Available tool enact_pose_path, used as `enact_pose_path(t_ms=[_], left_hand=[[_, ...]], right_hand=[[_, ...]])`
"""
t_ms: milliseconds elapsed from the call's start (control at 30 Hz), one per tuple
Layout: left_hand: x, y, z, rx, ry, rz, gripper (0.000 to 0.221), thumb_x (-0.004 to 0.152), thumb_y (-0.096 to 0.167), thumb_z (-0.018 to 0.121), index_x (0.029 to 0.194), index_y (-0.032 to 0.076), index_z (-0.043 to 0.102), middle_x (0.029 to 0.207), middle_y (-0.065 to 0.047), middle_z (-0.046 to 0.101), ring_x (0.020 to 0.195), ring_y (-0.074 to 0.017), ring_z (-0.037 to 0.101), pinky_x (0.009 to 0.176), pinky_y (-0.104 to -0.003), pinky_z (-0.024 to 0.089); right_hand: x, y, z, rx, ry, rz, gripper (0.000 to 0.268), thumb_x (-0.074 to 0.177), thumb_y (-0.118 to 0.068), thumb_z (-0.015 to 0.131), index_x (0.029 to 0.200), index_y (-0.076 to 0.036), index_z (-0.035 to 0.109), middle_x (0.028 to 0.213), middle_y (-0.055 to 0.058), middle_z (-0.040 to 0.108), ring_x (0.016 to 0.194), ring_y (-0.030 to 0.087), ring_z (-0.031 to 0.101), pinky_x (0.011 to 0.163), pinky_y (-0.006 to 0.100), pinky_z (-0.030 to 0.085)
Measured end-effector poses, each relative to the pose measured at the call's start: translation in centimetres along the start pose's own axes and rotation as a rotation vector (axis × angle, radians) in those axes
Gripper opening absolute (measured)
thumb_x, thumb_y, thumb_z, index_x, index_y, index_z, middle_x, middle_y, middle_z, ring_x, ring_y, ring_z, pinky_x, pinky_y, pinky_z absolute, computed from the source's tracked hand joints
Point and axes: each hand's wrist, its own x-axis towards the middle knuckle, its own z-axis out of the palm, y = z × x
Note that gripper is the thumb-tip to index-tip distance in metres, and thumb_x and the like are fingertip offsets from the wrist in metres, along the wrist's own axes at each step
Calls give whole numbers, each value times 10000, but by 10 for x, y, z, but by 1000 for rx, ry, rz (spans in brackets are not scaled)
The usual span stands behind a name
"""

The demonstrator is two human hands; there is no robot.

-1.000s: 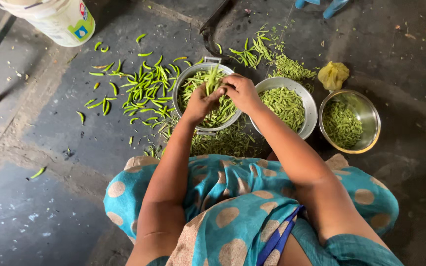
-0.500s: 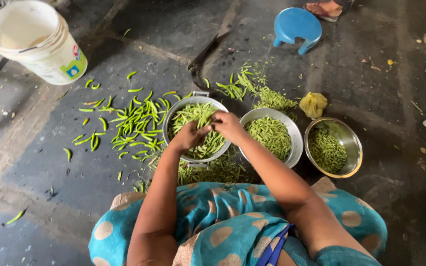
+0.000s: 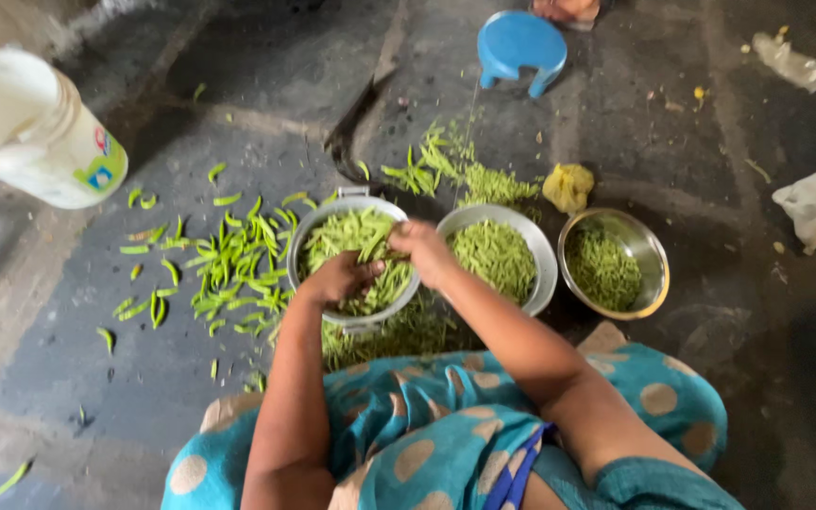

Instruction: The person sits on the floor and trims the ends off green beans by hand, placing the trimmed beans into a metal bowl and discarding the ends onto the floor. The person handles the beans one at a time, snapping off the tips and sorting them into separate piles.

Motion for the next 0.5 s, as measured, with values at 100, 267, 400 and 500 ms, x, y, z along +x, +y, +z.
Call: enact_pose_path(t_ms=[100,267,400,500], left_hand=[[0,-16,6,-34,90,92,466,999,434,715,986,-25,634,711,-33,612,603,-134,535,533,-316,443],[13,-9,30,-549,367,327,262,995,312,682,1090,72,636,774,14,610,635,-93,544,561,-268,445],[9,-7,45,-494,351,400,204,983,252,675,1087,80,643,780,44,612,600,-64,476,517,-242,364],[8,-1,45,-571,260,502,207,1012,261,680,1077,67,643,832,26,673,693,-64,577,603,-228,442]], right_hand=[[-7,-11,-21,-44,79,-29,129,961,-100,628,996,9,686,818,69,698,670,140,606,623,282,533],[-13,-5,-18,12,-80,-54,109,986,-114,637,985,-25,699,799,44,674,631,90,579,575,242,485],[-25,6,7,-96,-70,-138,120,984,-101,656,937,9,671,769,51,658,627,109,618,568,267,500],[-34,-10,10,-234,-61,-223,127,993,-121,650,977,4,673,780,36,663,646,104,627,583,266,507]])
